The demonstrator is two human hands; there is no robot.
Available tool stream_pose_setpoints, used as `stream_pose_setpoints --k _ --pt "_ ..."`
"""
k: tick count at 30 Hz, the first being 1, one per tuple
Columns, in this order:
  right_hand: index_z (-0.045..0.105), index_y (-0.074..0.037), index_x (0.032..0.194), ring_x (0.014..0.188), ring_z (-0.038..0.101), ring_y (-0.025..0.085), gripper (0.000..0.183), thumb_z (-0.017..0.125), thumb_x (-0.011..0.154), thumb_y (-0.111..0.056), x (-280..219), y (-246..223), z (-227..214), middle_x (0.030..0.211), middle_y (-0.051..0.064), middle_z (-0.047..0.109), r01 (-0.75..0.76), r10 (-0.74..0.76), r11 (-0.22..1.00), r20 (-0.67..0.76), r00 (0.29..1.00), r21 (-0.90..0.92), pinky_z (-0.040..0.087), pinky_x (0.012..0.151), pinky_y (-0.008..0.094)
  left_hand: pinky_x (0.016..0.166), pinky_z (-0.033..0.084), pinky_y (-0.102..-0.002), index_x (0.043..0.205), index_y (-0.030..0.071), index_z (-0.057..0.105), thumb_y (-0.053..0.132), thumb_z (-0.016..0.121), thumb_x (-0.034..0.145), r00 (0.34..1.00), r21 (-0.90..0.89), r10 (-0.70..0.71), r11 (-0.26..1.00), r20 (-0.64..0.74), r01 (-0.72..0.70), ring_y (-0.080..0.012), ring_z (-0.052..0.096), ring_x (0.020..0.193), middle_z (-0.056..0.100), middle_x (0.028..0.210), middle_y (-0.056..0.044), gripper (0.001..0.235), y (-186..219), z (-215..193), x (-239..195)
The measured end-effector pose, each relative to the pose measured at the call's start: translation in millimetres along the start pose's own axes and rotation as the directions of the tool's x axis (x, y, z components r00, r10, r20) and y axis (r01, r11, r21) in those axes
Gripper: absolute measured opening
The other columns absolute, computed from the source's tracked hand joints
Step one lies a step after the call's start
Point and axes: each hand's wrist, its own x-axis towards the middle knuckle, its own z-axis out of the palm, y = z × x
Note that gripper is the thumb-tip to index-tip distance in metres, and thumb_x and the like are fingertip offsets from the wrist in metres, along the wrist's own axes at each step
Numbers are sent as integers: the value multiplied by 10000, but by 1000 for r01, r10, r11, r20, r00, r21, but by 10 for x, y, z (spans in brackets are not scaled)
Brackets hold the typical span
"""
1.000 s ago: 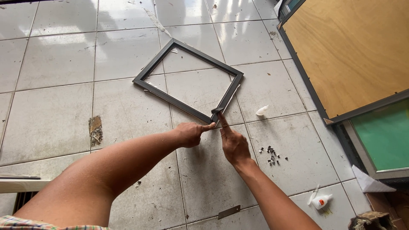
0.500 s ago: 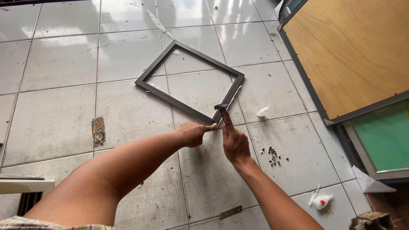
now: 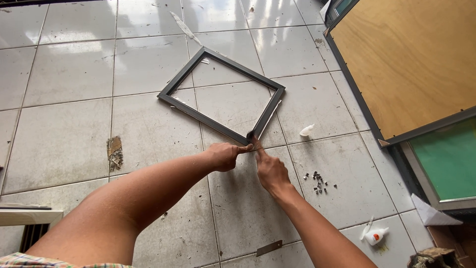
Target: Assembling the corners of a frame by applying glue and hammering the joints together on the floor.
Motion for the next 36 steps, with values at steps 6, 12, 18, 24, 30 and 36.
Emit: stream_pose_setpoints --k 6,12,18,24,30,36 --pt "221 -478 1799 1074 799 576 661 374 1192 -264 -84 -57 -70 1119 391 796 -21 21 1000 57 998 -4 658 940 642 1000 656 -558 1721 498 434 146 553 1010 1000 -16 13 1000 -1 -13 -409 799 1199 815 1189 -233 802 -23 8 31" --pt "408 -240 1723 670 810 406 630 487 1099 -284 142 180 33 815 270 792 -115 125 931 -7 992 346 671 660 506 994 666 -562 1742 497 381 136 574 1000 997 -184 23 983 69 -9 -443 786 1215 788 1258 -282 848 -45 -33 41" --pt "770 -122 931 478 757 201 552 504 1120 -566 188 833 448 568 51 748 -179 167 927 64 984 330 585 488 350 1007 671 -408 1574 115 563 332 652 1004 971 -989 -196 -83 136 121 -278 857 1054 855 1135 -188 617 -350 303 534" --pt "878 -212 895 794 839 331 830 335 1116 -800 25 599 351 798 113 852 -50 50 999 56 997 6 657 772 469 1213 532 -473 1767 -26 234 729 386 1090 980 -879 -108 -466 165 97 -410 623 1501 622 1608 -331 1026 -177 34 462" --pt "855 -214 1193 1025 839 318 167 747 1069 -240 254 54 -48 1056 107 872 286 -198 925 -328 924 249 690 841 420 1277 434 -537 1800 32 151 944 296 987 986 -821 -15 -556 164 128 -457 492 1600 495 1718 -333 1231 -135 7 588" --pt "895 -277 1134 1029 809 280 176 867 974 -209 482 -34 118 1031 65 844 295 -183 911 -359 915 289 686 872 408 1279 419 -519 1810 39 105 998 336 941 987 -775 -21 -621 160 113 -458 488 1586 469 1722 -339 1315 -81 61 687"
